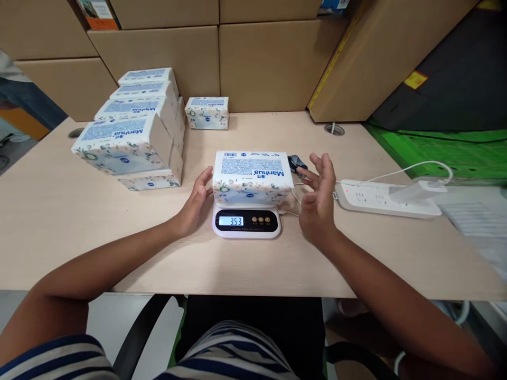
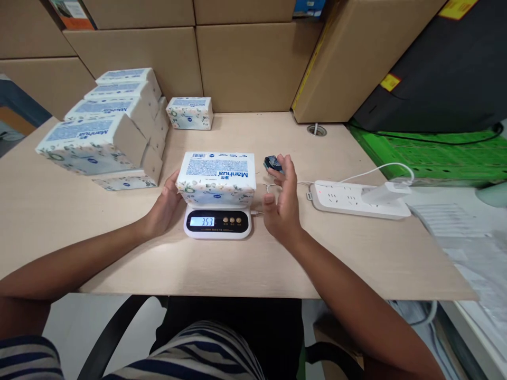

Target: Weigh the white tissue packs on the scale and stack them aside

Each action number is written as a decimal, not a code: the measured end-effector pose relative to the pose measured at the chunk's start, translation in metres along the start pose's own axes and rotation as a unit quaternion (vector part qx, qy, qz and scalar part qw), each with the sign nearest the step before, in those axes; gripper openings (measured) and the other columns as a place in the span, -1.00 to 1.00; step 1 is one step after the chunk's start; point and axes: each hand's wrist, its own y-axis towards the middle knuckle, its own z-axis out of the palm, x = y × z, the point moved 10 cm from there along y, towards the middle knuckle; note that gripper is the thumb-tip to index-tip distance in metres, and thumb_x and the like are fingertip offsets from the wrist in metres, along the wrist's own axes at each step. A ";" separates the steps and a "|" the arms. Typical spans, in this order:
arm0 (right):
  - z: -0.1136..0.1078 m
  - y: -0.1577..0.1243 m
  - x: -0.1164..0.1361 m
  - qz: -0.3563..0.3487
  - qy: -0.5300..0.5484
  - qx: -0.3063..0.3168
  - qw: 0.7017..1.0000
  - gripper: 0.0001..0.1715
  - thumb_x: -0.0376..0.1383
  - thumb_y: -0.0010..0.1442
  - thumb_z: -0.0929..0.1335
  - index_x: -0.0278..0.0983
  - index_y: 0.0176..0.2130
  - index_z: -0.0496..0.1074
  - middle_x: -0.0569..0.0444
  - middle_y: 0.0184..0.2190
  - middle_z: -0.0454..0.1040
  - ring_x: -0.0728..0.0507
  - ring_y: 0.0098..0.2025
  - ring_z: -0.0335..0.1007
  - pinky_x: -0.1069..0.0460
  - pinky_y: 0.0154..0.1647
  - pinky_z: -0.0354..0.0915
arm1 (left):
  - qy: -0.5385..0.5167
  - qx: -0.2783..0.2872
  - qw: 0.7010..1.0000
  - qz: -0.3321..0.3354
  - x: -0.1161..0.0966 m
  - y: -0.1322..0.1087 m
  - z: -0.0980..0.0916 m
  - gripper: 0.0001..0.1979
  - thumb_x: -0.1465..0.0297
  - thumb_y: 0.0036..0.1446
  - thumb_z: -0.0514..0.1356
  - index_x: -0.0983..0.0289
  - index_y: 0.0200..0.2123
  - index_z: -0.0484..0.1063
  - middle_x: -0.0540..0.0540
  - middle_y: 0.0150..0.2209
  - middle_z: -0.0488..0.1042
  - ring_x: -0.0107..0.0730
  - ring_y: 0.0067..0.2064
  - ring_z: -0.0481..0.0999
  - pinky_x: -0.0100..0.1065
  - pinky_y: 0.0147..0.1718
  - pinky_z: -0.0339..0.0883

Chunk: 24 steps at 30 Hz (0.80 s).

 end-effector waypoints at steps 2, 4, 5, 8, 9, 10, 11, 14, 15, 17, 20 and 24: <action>0.000 0.000 0.001 -0.002 0.001 -0.004 1.000 0.01 0.38 0.44 -0.07 0.09 0.63 -0.46 -0.22 0.60 0.02 -0.50 0.44 0.36 -0.46 0.32 0.43 | 0.011 -0.002 1.000 -0.002 0.001 0.000 -0.002 -0.12 -0.33 0.32 0.12 -0.02 0.52 0.22 0.09 0.62 0.09 0.16 0.70 -0.32 0.27 0.63 -0.26; 0.002 0.000 0.000 0.004 -0.006 0.002 1.000 0.02 0.38 0.43 -0.07 0.09 0.63 -0.49 -0.23 0.60 0.01 -0.50 0.44 0.36 -0.47 0.31 0.43 | 0.016 -0.003 1.000 -0.001 0.001 0.000 -0.003 -0.12 -0.34 0.32 0.10 -0.01 0.52 0.21 0.10 0.62 0.08 0.17 0.70 -0.33 0.26 0.62 -0.25; 0.003 0.000 -0.001 0.006 -0.009 0.004 1.000 0.03 0.38 0.43 -0.07 0.08 0.63 -0.50 -0.24 0.60 0.01 -0.50 0.43 0.36 -0.47 0.30 0.43 | 0.018 -0.003 1.000 0.001 0.001 0.000 -0.003 -0.12 -0.34 0.33 0.09 0.00 0.52 0.21 0.10 0.62 0.07 0.18 0.69 -0.33 0.26 0.62 -0.24; 0.002 -0.001 -0.003 0.007 -0.013 0.004 1.000 0.05 0.39 0.43 -0.03 0.08 0.63 -0.50 -0.24 0.60 0.01 -0.49 0.43 0.36 -0.46 0.31 0.43 | 0.022 -0.001 1.000 0.006 -0.001 -0.001 0.000 -0.12 -0.34 0.35 0.06 0.02 0.52 0.19 0.13 0.62 0.05 0.20 0.69 -0.34 0.27 0.62 -0.24; 0.002 -0.001 -0.003 0.007 -0.014 0.002 1.000 0.05 0.39 0.43 -0.03 0.08 0.63 -0.50 -0.24 0.60 0.00 -0.48 0.43 0.36 -0.45 0.31 0.43 | 0.024 0.001 1.000 0.006 -0.002 -0.001 0.001 -0.12 -0.34 0.35 0.05 0.03 0.52 0.19 0.14 0.62 0.05 0.21 0.69 -0.35 0.27 0.61 -0.24; 0.001 -0.001 -0.004 0.007 -0.014 0.001 1.000 0.05 0.39 0.44 -0.03 0.08 0.63 -0.49 -0.24 0.60 0.00 -0.47 0.43 0.37 -0.44 0.32 0.43 | 0.026 0.002 1.000 0.006 -0.003 -0.001 0.002 -0.11 -0.34 0.35 0.05 0.04 0.52 0.19 0.15 0.62 0.04 0.22 0.69 -0.35 0.27 0.61 -0.24; 0.001 -0.001 -0.004 0.006 -0.013 0.000 1.000 0.05 0.38 0.44 -0.03 0.08 0.63 -0.49 -0.24 0.60 -0.01 -0.47 0.43 0.37 -0.43 0.32 0.43 | 0.028 0.003 1.000 0.007 -0.003 -0.001 0.002 -0.11 -0.34 0.35 0.04 0.05 0.53 0.18 0.16 0.62 0.04 0.23 0.69 -0.35 0.27 0.61 -0.24; 0.002 -0.001 -0.005 -0.002 0.007 -0.003 1.000 0.03 0.37 0.46 0.01 0.10 0.64 -0.45 -0.22 0.61 -0.04 -0.49 0.44 0.36 -0.44 0.32 0.41 | 0.038 0.006 0.999 0.008 -0.004 -0.001 0.003 -0.08 -0.35 0.35 0.02 0.06 0.54 0.16 0.18 0.62 0.04 0.24 0.69 -0.35 0.29 0.61 -0.23; 0.002 -0.001 -0.005 -0.003 0.019 -0.004 1.000 0.02 0.37 0.46 0.03 0.12 0.64 -0.43 -0.21 0.62 -0.05 -0.50 0.44 0.35 -0.45 0.33 0.40 | 0.042 0.008 0.999 0.007 -0.004 -0.001 0.003 -0.08 -0.36 0.34 0.01 0.04 0.54 0.15 0.18 0.62 0.05 0.24 0.69 -0.34 0.30 0.61 -0.22; 0.002 -0.002 -0.007 -0.004 0.044 -0.010 0.999 0.03 0.38 0.44 0.08 0.16 0.63 -0.38 -0.17 0.62 -0.05 -0.52 0.44 0.35 -0.47 0.32 0.40 | 0.051 0.013 0.999 0.004 -0.003 0.000 0.003 -0.09 -0.38 0.33 0.00 -0.02 0.54 0.14 0.13 0.62 0.07 0.22 0.69 -0.32 0.30 0.61 -0.20; 0.001 -0.002 -0.011 -0.001 0.070 -0.021 0.997 0.06 0.42 0.40 0.13 0.19 0.63 -0.29 -0.12 0.61 -0.01 -0.52 0.43 0.36 -0.47 0.32 0.41 | 0.061 0.022 0.998 0.001 -0.002 0.000 0.004 -0.12 -0.38 0.32 -0.01 -0.09 0.53 0.13 0.06 0.62 0.08 0.19 0.69 -0.33 0.30 0.62 -0.19; 0.002 -0.002 -0.013 0.007 0.078 -0.023 0.997 0.08 0.43 0.38 0.16 0.17 0.62 -0.26 -0.13 0.60 0.01 -0.50 0.43 0.37 -0.46 0.33 0.41 | 0.070 0.027 0.997 0.002 -0.003 0.000 0.005 -0.11 -0.37 0.34 -0.03 -0.05 0.55 0.11 0.07 0.64 0.04 0.20 0.69 -0.30 0.30 0.61 -0.17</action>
